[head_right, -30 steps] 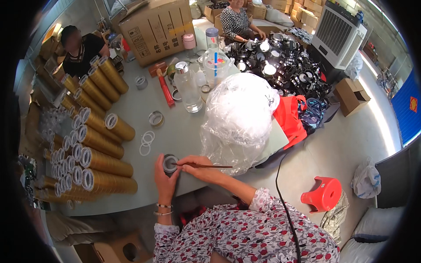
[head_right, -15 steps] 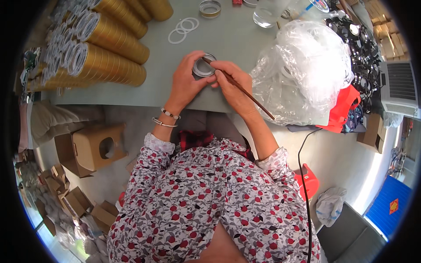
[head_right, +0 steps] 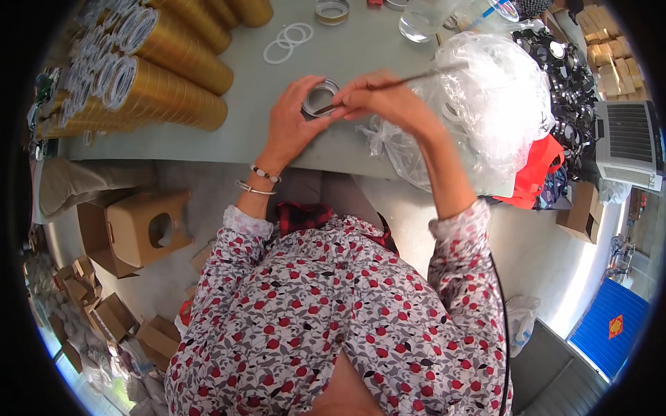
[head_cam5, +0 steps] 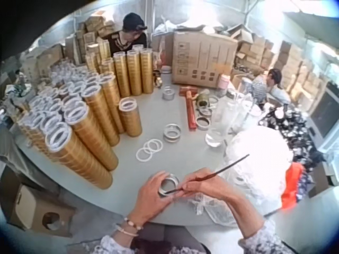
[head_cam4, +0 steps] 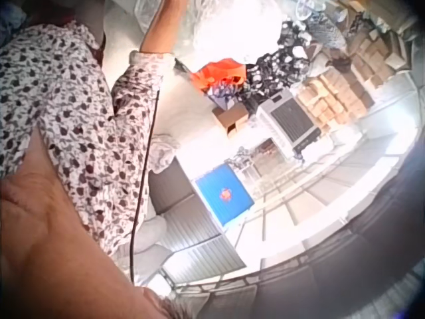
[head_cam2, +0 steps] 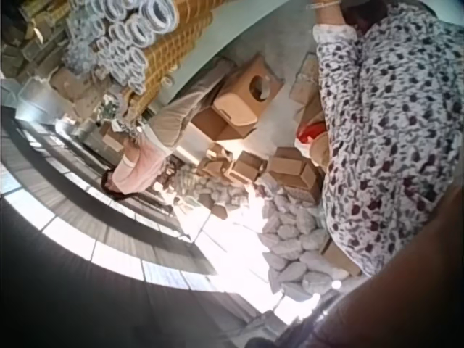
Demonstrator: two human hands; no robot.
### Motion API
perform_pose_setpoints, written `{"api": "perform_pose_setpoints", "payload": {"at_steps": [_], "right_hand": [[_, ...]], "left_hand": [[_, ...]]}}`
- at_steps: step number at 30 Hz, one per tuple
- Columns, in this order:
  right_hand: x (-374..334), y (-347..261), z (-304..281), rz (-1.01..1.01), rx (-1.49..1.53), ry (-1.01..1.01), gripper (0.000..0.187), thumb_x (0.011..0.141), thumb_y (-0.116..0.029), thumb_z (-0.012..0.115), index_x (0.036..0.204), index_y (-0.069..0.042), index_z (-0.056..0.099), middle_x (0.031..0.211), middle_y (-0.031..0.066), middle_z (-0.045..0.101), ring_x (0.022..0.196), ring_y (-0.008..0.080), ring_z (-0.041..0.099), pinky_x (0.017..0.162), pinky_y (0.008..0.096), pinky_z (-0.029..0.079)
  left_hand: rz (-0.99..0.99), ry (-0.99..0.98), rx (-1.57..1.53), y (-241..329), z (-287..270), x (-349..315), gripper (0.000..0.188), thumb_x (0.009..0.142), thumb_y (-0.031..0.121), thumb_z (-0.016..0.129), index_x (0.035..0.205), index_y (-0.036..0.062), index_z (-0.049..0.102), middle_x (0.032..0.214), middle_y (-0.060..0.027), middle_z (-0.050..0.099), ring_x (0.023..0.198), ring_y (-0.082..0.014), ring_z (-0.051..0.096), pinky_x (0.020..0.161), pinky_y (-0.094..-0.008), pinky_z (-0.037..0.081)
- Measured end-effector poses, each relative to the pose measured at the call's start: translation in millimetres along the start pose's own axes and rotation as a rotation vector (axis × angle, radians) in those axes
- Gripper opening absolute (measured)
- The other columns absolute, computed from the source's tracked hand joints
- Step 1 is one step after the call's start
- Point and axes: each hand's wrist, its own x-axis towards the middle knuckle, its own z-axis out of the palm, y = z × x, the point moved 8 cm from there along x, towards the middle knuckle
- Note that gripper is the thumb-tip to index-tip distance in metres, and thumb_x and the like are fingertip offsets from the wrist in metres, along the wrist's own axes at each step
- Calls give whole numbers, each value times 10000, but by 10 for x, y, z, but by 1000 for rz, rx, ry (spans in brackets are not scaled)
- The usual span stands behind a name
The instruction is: Applying adhesive or sealant to lids and assembling cylindrical containers at a manufacturing workstation.
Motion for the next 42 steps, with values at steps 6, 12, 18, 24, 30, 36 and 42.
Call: {"api": "perform_pose_setpoints", "payload": {"at_steps": [6, 12, 18, 24, 30, 36, 42], "right_hand": [[212, -342, -62, 139, -346, -98, 232, 889, -105, 639, 1035, 52, 727, 977, 127, 748, 842, 205, 741, 761, 299, 603], [-21, -417, 430, -402, -1017, 127, 75, 743, -44, 654, 806, -5, 641, 801, 211, 633, 820, 419, 620, 736, 493, 497], [-141, -250, 392, -573, -542, 395, 161, 854, -79, 590, 932, 19, 691, 899, 211, 699, 867, 360, 683, 757, 410, 539], [-50, -170, 228, -197, -342, 84, 196, 873, -87, 568, 931, 35, 710, 868, 154, 736, 783, 241, 723, 732, 324, 558], [84, -391, 235, -75, -591, 145, 163, 769, -91, 628, 816, 44, 705, 724, 211, 673, 698, 316, 699, 668, 425, 551], [66, -509, 462, -294, -816, 228, 119, 721, -64, 643, 726, 53, 657, 744, 270, 644, 749, 469, 636, 673, 511, 519], [4, -345, 445, -440, -870, 345, 115, 718, -39, 683, 792, 44, 655, 785, 263, 649, 766, 446, 645, 691, 501, 517]], "left_hand": [[18, -29, 17, 68, -24, 70, 677, 689, 195, 846, 1301, 83, 580, 1285, -122, 620, 1194, -332, 588, 1006, -426, 467], [-77, -25, -20, -87, 50, -5, 743, 710, 166, 840, 1368, 51, 515, 1278, -161, 603, 1190, -346, 578, 1010, -429, 464], [-121, -44, -117, 14, 85, 61, 721, 739, 178, 842, 1365, 37, 514, 1247, -168, 623, 1141, -355, 613, 958, -419, 501], [-132, -13, -127, 10, 56, 73, 715, 741, 200, 858, 1348, 31, 519, 1234, -178, 631, 1107, -354, 638, 915, -421, 520], [-119, -41, -47, 37, 31, 64, 695, 756, 212, 856, 1337, 26, 523, 1237, -180, 630, 1113, -360, 633, 916, -424, 517], [-123, -12, -144, -51, 78, 23, 654, 799, 201, 819, 1351, 24, 518, 1249, -176, 629, 1135, -344, 630, 944, -415, 510], [-106, 4, -94, -17, 76, 31, 647, 804, 182, 811, 1359, 28, 517, 1254, -175, 629, 1148, -333, 633, 945, -411, 515]]}}
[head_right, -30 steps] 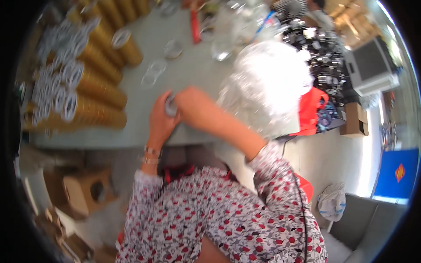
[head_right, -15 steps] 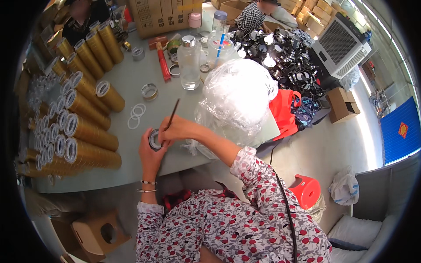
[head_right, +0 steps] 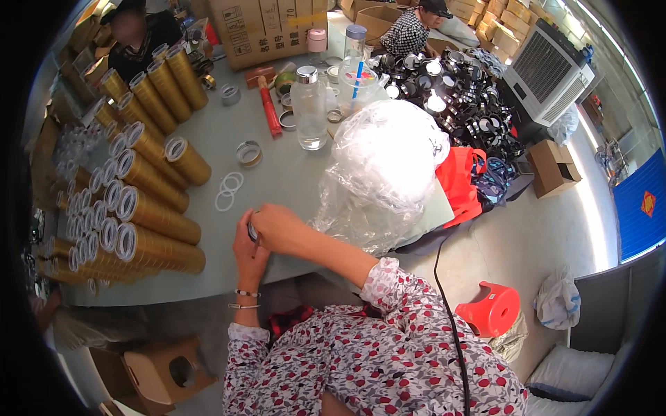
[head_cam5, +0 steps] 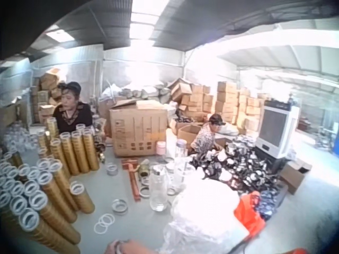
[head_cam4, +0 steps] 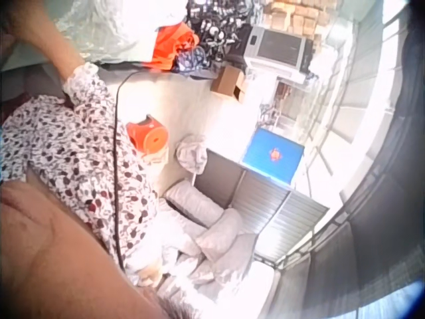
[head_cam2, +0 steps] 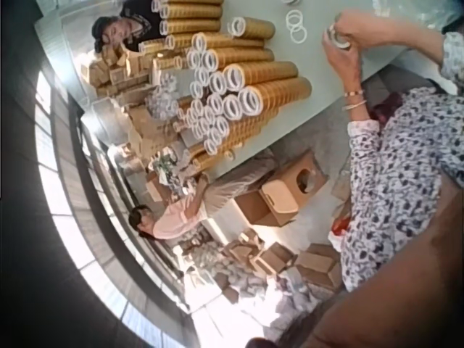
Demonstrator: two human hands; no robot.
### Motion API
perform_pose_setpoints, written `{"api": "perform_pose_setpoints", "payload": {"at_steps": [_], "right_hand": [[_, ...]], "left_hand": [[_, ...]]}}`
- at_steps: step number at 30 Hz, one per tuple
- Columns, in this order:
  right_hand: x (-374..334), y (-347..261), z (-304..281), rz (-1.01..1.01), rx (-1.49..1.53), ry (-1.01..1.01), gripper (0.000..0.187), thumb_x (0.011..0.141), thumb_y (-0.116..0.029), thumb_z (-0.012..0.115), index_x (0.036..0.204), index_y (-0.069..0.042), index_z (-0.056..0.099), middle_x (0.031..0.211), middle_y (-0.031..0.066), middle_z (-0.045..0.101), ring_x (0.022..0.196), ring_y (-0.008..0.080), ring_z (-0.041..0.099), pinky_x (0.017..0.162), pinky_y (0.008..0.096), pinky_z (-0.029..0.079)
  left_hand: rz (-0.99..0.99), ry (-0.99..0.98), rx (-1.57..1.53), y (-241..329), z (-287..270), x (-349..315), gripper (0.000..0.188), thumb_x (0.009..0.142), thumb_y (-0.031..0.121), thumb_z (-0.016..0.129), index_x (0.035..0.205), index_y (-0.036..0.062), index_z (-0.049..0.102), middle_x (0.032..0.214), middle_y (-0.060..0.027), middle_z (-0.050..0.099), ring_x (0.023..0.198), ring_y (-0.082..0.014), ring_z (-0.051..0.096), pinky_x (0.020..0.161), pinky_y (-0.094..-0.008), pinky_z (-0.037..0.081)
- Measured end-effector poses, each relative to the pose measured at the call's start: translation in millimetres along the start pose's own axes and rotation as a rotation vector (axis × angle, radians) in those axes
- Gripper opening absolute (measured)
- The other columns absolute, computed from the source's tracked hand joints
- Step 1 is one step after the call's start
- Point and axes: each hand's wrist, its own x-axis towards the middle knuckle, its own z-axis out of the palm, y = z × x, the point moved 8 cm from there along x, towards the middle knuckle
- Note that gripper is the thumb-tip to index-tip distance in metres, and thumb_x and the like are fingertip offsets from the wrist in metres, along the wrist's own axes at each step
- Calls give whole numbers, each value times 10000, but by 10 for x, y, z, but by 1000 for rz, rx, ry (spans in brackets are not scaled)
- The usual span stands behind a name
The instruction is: Applying adhesive or sealant to lids and assembling cylindrical containers at a manufacturing workstation.
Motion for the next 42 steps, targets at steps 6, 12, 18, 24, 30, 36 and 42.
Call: {"api": "perform_pose_setpoints", "payload": {"at_steps": [6, 12, 18, 24, 30, 36, 42], "right_hand": [[-106, 17, 124, -116, 336, 18, 148, 838, -112, 664, 914, 15, 677, 892, 219, 684, 865, 397, 655, 744, 445, 510], [-261, 321, -371, 164, 547, -82, 314, 1020, -243, 569, 899, 4, 720, 789, 131, 685, 693, 182, 613, 680, 360, 495], [-200, 98, -613, 455, 438, -83, 247, 1012, -171, 559, 986, 24, 708, 821, 142, 687, 815, 266, 667, 749, 367, 511], [-85, 279, -5, 18, 150, -52, 174, 886, -64, 660, 1049, -24, 706, 1007, 104, 687, 765, 250, 649, 686, 343, 513], [-91, 402, 298, 24, 62, -132, 239, 843, -87, 691, 1078, -49, 700, 1059, 89, 679, 869, 303, 677, 765, 405, 536], [107, 616, 202, 421, 578, -154, 202, 959, -222, 658, 1029, -34, 684, 740, -23, 591, 611, 65, 530, 540, 240, 407], [211, 996, 186, 638, 642, -244, 356, 964, -379, 651, 1091, -49, 692, 730, -46, 574, 639, 39, 508, 523, 203, 358]], "left_hand": [[-82, 5, -125, -60, 5, 30, 647, 806, 188, 806, 1356, 15, 514, 1252, -184, 628, 1153, -337, 625, 957, -410, 507], [-58, -34, -4, -93, 19, 10, 746, 733, 193, 845, 1376, 38, 500, 1251, -168, 624, 1164, -342, 615, 991, -408, 491], [-14, -51, 16, -161, -66, -5, 797, 714, 125, 836, 1414, 56, 461, 1338, -170, 560, 1234, -346, 564, 1020, -412, 472], [-22, 35, -33, -138, -128, -64, 754, 771, -4, 725, 1455, 26, 409, 1448, -209, 481, 1359, -389, 454, 1124, -436, 396], [-66, 34, -32, -90, -178, -92, 766, 768, -18, 725, 1462, 23, 405, 1472, -213, 459, 1373, -392, 438, 1135, -429, 382], [-72, 45, -94, -19, -273, -102, 726, 784, 5, 735, 1448, 42, 443, 1458, -200, 488, 1361, -373, 464, 1120, -426, 400], [-158, 129, -118, -66, -243, -77, 588, 833, 62, 747, 1381, 44, 533, 1269, -152, 606, 1056, -276, 652, 910, -372, 532]]}}
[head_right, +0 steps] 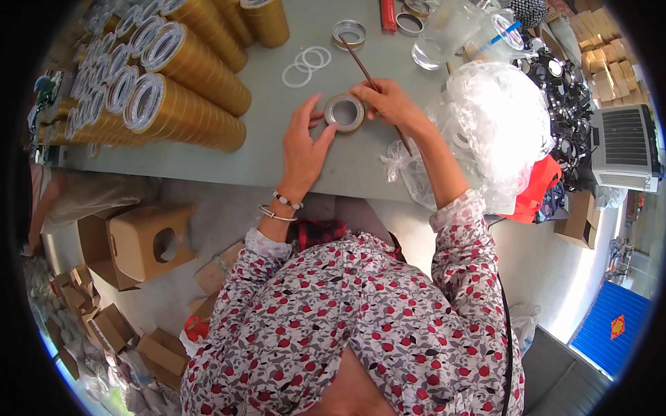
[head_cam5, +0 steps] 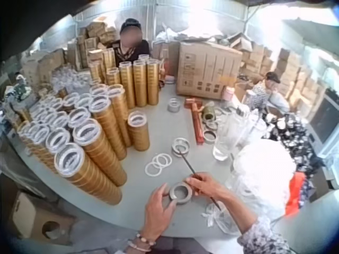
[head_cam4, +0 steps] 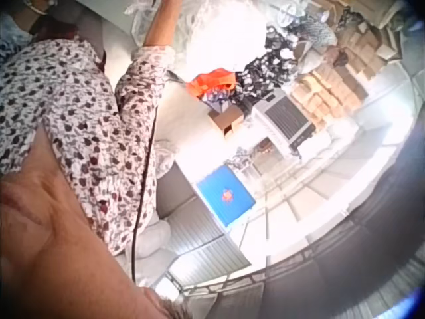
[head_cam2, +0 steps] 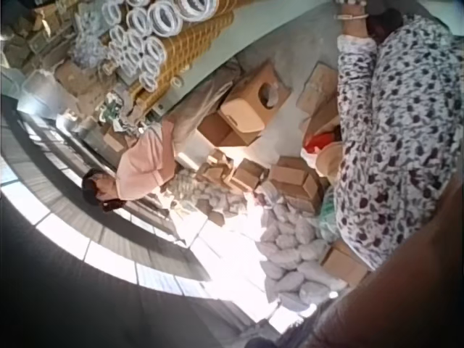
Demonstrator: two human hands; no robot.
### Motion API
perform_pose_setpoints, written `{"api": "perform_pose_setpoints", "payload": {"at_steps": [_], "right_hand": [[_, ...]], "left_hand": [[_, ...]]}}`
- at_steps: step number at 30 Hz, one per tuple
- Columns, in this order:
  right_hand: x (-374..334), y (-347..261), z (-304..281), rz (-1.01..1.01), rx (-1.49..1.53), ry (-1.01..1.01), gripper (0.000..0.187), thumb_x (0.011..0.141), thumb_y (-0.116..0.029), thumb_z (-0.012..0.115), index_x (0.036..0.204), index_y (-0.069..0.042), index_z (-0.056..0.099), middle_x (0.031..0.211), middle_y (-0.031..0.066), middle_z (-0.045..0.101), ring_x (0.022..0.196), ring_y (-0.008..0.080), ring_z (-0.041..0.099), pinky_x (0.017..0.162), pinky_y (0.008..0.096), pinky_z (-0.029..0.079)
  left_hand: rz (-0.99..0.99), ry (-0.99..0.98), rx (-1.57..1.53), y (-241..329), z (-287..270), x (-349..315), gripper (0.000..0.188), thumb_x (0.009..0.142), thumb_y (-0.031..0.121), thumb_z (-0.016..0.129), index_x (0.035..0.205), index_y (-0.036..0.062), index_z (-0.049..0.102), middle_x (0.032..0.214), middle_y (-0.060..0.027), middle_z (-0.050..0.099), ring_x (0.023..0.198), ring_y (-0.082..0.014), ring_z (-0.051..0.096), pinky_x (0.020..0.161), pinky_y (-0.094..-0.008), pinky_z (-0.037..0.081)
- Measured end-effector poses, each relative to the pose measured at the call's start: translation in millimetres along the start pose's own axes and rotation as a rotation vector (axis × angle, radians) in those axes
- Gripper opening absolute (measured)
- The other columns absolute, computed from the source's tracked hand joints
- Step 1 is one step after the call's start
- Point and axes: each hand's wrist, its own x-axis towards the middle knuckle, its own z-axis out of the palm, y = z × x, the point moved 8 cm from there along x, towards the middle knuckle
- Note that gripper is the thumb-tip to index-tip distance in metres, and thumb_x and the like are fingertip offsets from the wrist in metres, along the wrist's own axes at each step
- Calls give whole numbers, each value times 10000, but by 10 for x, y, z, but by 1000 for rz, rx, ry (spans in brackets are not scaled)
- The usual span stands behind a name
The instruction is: Applying adhesive or sealant to lids and assembling cylindrical containers at a manufacturing workstation.
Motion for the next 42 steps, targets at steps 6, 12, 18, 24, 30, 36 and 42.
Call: {"api": "perform_pose_setpoints", "payload": {"at_steps": [6, 12, 18, 24, 30, 36, 42], "right_hand": [[-67, -190, -53, -414, -629, 224, 314, 870, -283, 721, 1032, -15, 729, 845, 114, 711, 704, 213, 621, 661, 350, 500], [-52, -521, -256, -417, -497, 280, 266, 865, -245, 699, 948, 6, 731, 756, 143, 704, 642, 220, 638, 647, 345, 509], [111, -1872, -403, -669, -394, 369, 294, 877, -290, 661, 886, -5, 736, 693, 99, 697, 643, 185, 664, 631, 321, 509], [725, -2769, -317, -881, -467, 450, 303, 849, -306, 662, 881, -17, 745, 727, 119, 717, 679, 226, 694, 668, 357, 540], [951, -2753, -174, -776, -441, 310, 312, 852, -321, 671, 907, -28, 762, 744, 85, 740, 672, 206, 691, 675, 345, 549], [668, -2128, -607, -558, -349, 410, 305, 857, -306, 698, 1014, -54, 768, 799, 66, 757, 746, 179, 710, 709, 319, 548], [829, -822, -695, -621, -766, 361, 256, 789, -200, 724, 1008, -72, 761, 911, 151, 739, 863, 336, 704, 806, 411, 553]], "left_hand": [[22, -19, 27, 68, 40, -25, 580, 828, 53, 749, 1365, 37, 530, 1246, -151, 612, 1051, -272, 641, 910, -372, 522], [53, -29, 0, 208, 70, -54, 572, 824, 53, 751, 1354, 26, 537, 1274, -145, 609, 1076, -257, 637, 929, -364, 516], [48, -43, 33, 291, 96, -64, 526, 838, 78, 747, 1325, 13, 561, 1314, -146, 598, 1076, -250, 638, 931, -357, 516], [81, -53, 63, 355, 172, -75, 459, 846, 98, 747, 1273, 12, 602, 1353, -151, 582, 1090, -260, 637, 940, -359, 520], [92, -47, 57, 402, 205, -100, 425, 854, 102, 742, 1249, 11, 612, 1361, -158, 576, 1105, -274, 637, 945, -369, 526], [82, -34, 100, 281, 177, -82, 408, 844, 77, 743, 1226, 13, 618, 1343, -162, 590, 1082, -265, 644, 921, -365, 532], [-6, -98, -6, 175, 250, -109, 433, 848, 121, 737, 1244, 23, 593, 1340, -168, 581, 1157, -342, 596, 975, -409, 496]]}}
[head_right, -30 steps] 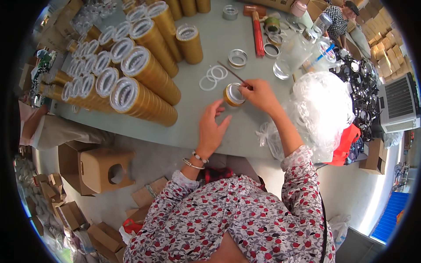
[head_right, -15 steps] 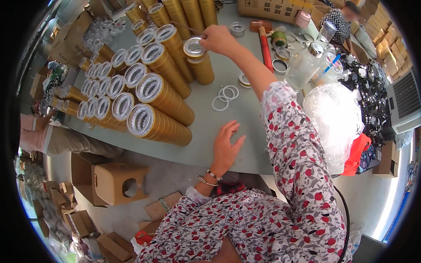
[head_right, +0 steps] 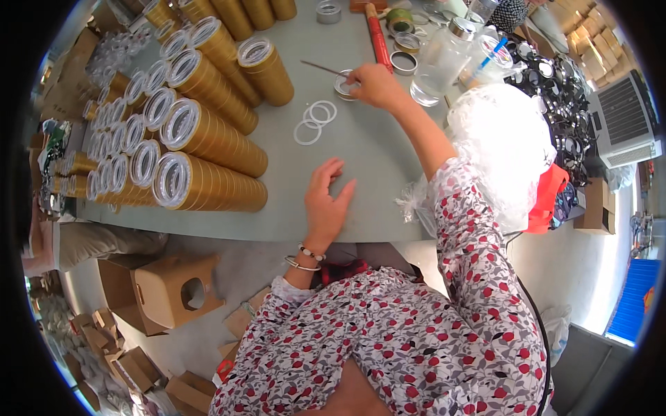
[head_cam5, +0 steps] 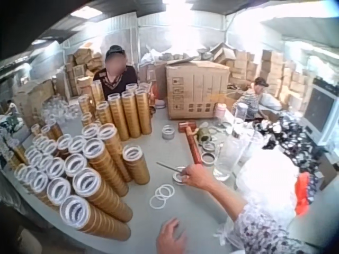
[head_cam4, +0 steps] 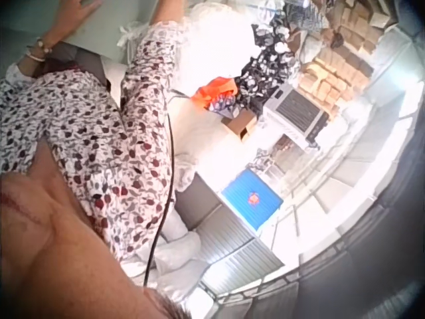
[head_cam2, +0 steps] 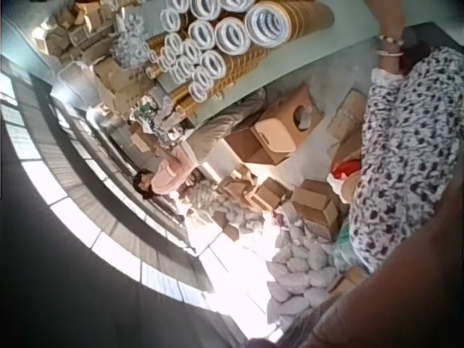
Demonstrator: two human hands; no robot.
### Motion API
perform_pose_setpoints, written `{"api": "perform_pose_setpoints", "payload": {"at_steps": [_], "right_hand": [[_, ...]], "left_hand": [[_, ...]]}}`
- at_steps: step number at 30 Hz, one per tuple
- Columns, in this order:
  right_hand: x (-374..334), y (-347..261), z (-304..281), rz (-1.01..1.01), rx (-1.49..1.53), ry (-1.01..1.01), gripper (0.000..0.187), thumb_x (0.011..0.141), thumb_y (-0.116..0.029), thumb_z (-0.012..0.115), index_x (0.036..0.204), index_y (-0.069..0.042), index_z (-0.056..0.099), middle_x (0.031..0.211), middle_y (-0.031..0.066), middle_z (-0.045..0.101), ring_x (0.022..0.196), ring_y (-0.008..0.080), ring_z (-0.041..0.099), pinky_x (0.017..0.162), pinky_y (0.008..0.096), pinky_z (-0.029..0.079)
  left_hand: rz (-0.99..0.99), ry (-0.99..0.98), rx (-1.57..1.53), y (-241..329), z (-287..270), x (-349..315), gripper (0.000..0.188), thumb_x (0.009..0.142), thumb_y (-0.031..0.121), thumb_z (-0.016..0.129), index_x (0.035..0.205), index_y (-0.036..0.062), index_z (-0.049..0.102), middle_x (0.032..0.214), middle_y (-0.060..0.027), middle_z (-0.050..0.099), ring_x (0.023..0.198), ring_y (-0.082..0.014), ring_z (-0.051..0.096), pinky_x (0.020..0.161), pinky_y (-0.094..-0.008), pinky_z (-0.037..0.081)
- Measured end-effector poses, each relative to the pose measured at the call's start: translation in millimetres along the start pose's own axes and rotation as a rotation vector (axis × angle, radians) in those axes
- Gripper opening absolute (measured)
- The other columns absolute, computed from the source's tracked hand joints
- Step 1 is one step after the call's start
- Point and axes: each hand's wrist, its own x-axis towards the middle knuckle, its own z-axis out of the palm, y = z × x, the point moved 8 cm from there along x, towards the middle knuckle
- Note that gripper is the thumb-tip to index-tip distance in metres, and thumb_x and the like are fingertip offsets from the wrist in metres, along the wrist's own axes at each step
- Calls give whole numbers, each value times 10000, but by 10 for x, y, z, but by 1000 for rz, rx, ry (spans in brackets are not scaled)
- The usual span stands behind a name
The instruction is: Applying adhesive or sealant to lids and assembling cylindrical containers at a manufacturing workstation.
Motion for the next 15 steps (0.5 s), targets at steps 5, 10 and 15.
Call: {"api": "perform_pose_setpoints", "payload": {"at_steps": [5, 10, 15], "right_hand": [[-225, -17, 199, 17, -46, -26, 249, 760, -177, 740, 972, -47, 752, 939, 165, 725, 889, 357, 689, 799, 433, 545], [-953, -504, 217, 42, 58, -173, 235, 765, -172, 739, 955, -33, 744, 937, 171, 722, 891, 369, 679, 778, 450, 533], [-1516, -1076, 141, 103, 342, -265, 217, 833, -162, 731, 992, -16, 742, 835, 159, 706, 667, 277, 686, 648, 393, 518]], "left_hand": [[60, 89, 25, 38, -114, 49, 407, 834, 48, 744, 1221, 12, 624, 1227, -127, 654, 978, -238, 664, 878, -341, 538], [-109, 190, -4, -265, -418, 206, 327, 857, 54, 711, 1175, 34, 637, 1068, -122, 670, 893, -240, 659, 811, -351, 541], [114, 179, 293, -333, -549, 622, 249, 863, 66, 708, 1105, 21, 664, 1006, -125, 657, 823, -263, 658, 752, -365, 534]]}}
